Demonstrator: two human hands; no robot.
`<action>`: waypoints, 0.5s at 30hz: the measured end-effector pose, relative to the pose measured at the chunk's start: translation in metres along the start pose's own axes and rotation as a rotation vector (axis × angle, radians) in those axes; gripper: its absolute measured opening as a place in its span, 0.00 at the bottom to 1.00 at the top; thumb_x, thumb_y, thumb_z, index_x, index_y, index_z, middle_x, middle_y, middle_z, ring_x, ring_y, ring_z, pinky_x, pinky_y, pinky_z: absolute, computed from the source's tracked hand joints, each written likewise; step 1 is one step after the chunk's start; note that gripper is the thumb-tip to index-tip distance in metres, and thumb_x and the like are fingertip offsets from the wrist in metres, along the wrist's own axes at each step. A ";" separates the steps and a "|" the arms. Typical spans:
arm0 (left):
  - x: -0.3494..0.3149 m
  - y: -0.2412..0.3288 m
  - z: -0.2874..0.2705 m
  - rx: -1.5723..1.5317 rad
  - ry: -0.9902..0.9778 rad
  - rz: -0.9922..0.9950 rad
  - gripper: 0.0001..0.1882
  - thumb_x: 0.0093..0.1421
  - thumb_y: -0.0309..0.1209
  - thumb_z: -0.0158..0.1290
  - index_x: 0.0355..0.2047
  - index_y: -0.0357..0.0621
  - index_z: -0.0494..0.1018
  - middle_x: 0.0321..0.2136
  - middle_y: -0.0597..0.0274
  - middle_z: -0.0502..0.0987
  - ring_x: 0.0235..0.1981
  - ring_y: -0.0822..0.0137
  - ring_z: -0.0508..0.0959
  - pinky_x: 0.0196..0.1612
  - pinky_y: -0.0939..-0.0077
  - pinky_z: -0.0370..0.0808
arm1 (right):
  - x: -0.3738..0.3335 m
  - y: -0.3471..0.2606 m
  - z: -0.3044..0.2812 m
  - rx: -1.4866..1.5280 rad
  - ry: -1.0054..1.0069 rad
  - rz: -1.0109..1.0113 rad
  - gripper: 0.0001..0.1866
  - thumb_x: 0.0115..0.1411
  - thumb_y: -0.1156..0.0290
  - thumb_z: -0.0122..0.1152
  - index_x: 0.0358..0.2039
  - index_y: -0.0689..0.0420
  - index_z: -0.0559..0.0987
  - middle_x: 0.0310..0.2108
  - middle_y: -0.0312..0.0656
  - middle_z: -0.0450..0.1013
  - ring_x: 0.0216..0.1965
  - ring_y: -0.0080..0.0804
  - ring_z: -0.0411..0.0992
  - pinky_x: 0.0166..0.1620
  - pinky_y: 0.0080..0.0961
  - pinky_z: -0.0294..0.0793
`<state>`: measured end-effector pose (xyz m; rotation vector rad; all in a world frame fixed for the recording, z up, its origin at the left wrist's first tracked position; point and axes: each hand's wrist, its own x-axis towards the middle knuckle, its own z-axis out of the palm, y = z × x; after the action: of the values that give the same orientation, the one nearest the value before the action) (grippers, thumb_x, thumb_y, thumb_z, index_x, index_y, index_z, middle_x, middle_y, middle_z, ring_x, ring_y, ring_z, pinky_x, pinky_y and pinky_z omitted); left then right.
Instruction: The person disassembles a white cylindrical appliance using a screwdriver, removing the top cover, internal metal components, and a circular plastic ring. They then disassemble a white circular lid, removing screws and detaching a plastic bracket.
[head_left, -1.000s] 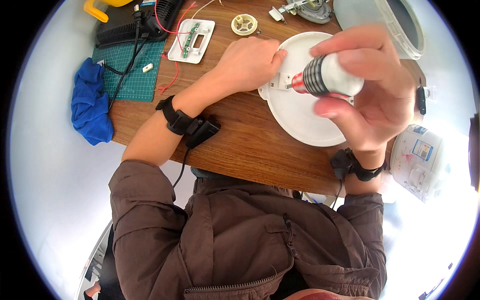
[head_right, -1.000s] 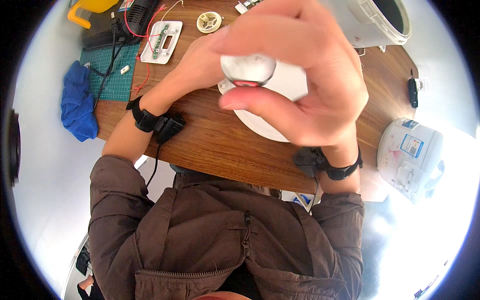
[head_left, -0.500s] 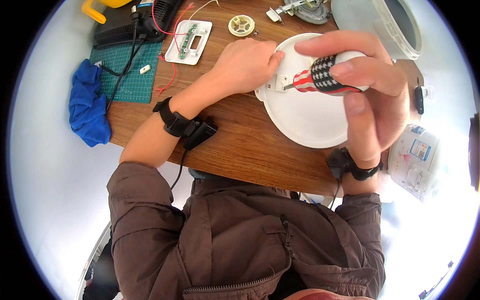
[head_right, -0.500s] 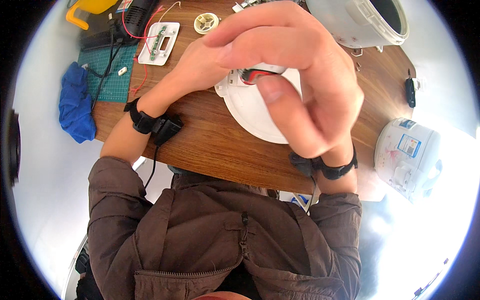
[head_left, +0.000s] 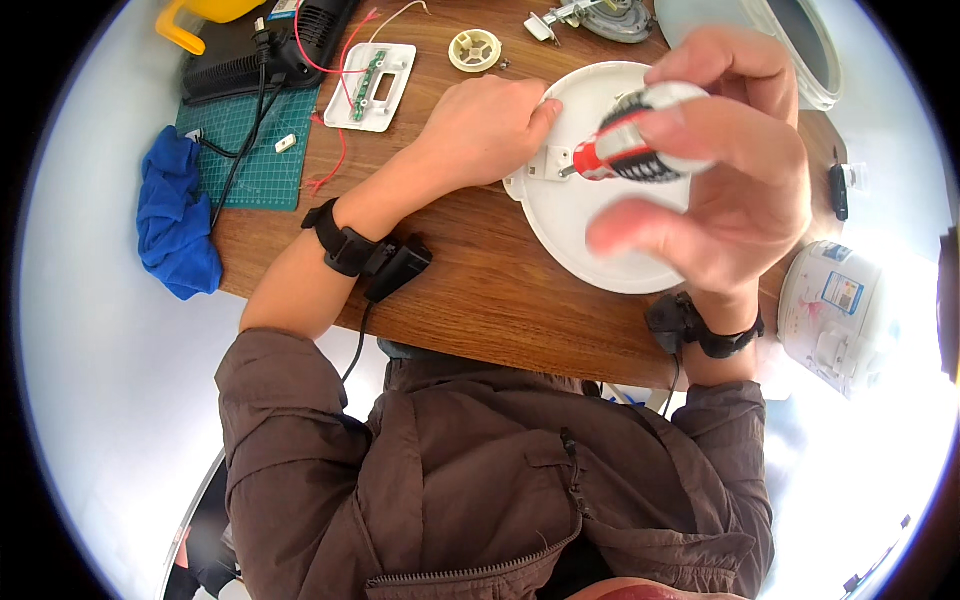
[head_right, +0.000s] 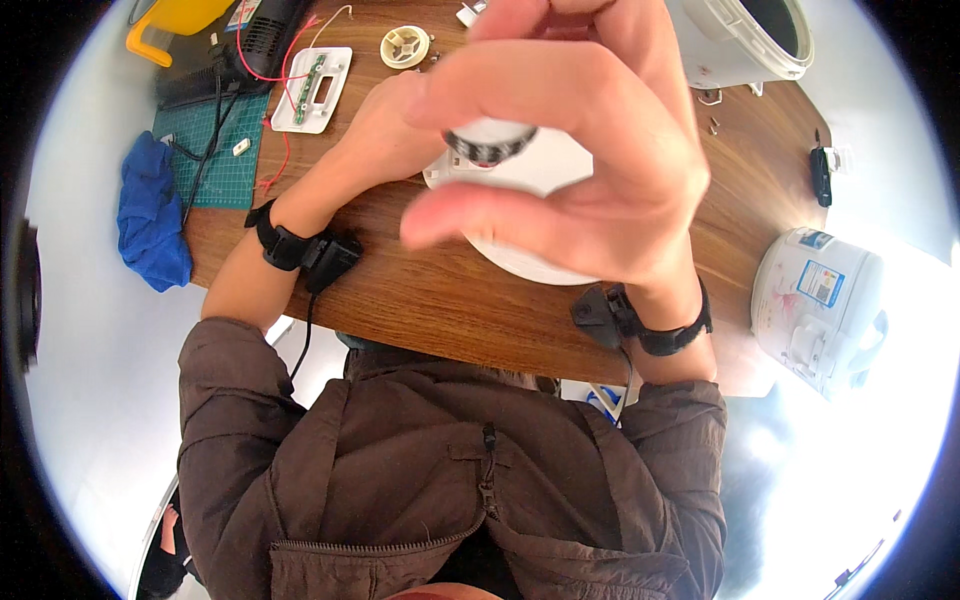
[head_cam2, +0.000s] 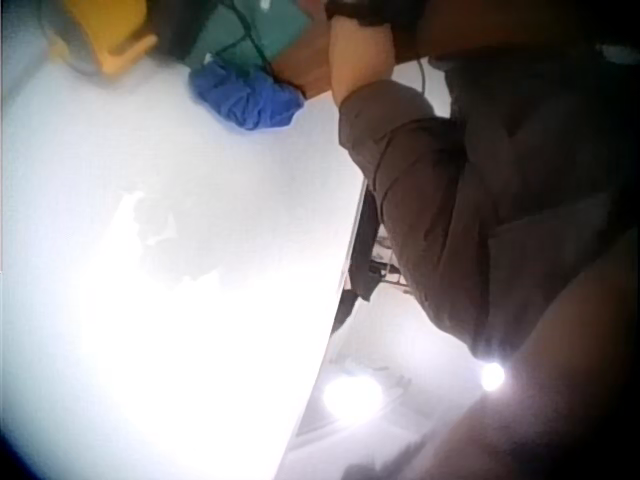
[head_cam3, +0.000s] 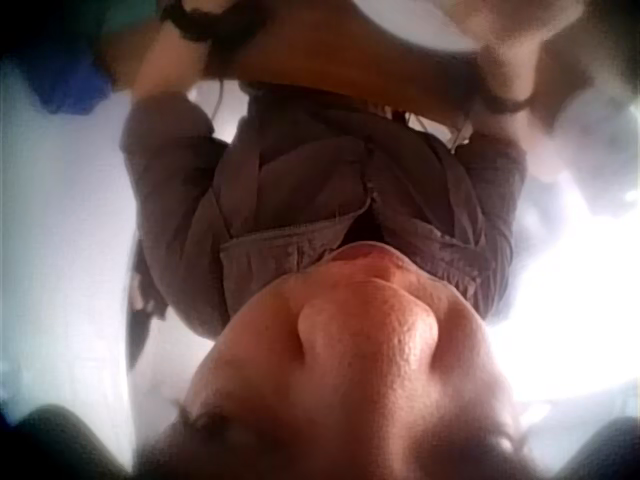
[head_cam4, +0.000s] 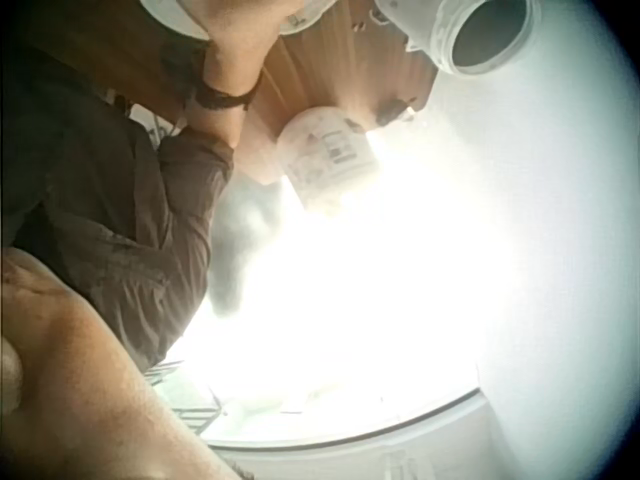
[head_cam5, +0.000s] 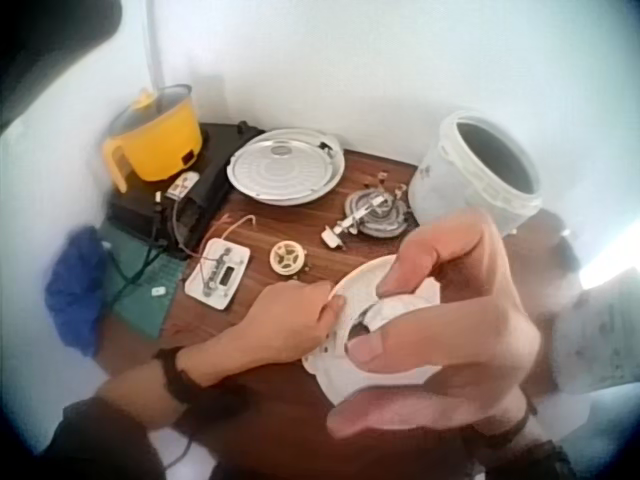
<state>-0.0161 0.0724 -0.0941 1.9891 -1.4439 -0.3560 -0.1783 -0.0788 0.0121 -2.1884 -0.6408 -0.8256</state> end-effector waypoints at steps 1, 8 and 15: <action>0.001 -0.003 0.002 0.023 -0.004 0.015 0.21 0.71 0.42 0.46 0.30 0.37 0.76 0.24 0.44 0.80 0.29 0.41 0.80 0.36 0.45 0.75 | 0.000 -0.001 0.001 0.024 0.027 0.022 0.17 0.68 0.72 0.59 0.56 0.59 0.72 0.54 0.68 0.73 0.53 0.48 0.76 0.51 0.38 0.79; 0.004 -0.008 0.008 0.040 0.004 0.035 0.21 0.71 0.42 0.47 0.29 0.37 0.76 0.23 0.44 0.80 0.28 0.42 0.80 0.35 0.45 0.75 | 0.007 -0.004 0.010 0.120 0.095 0.079 0.20 0.67 0.67 0.64 0.55 0.61 0.72 0.52 0.66 0.73 0.53 0.48 0.76 0.52 0.40 0.78; 0.003 0.000 -0.002 0.092 -0.058 -0.005 0.21 0.71 0.42 0.47 0.28 0.37 0.76 0.23 0.44 0.79 0.28 0.41 0.80 0.35 0.45 0.75 | 0.003 -0.004 0.008 0.279 0.127 0.129 0.25 0.60 0.75 0.68 0.56 0.63 0.71 0.51 0.65 0.73 0.52 0.47 0.76 0.52 0.36 0.79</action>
<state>-0.0140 0.0706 -0.0922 2.0710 -1.5162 -0.3582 -0.1754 -0.0699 0.0117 -1.8877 -0.5126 -0.7522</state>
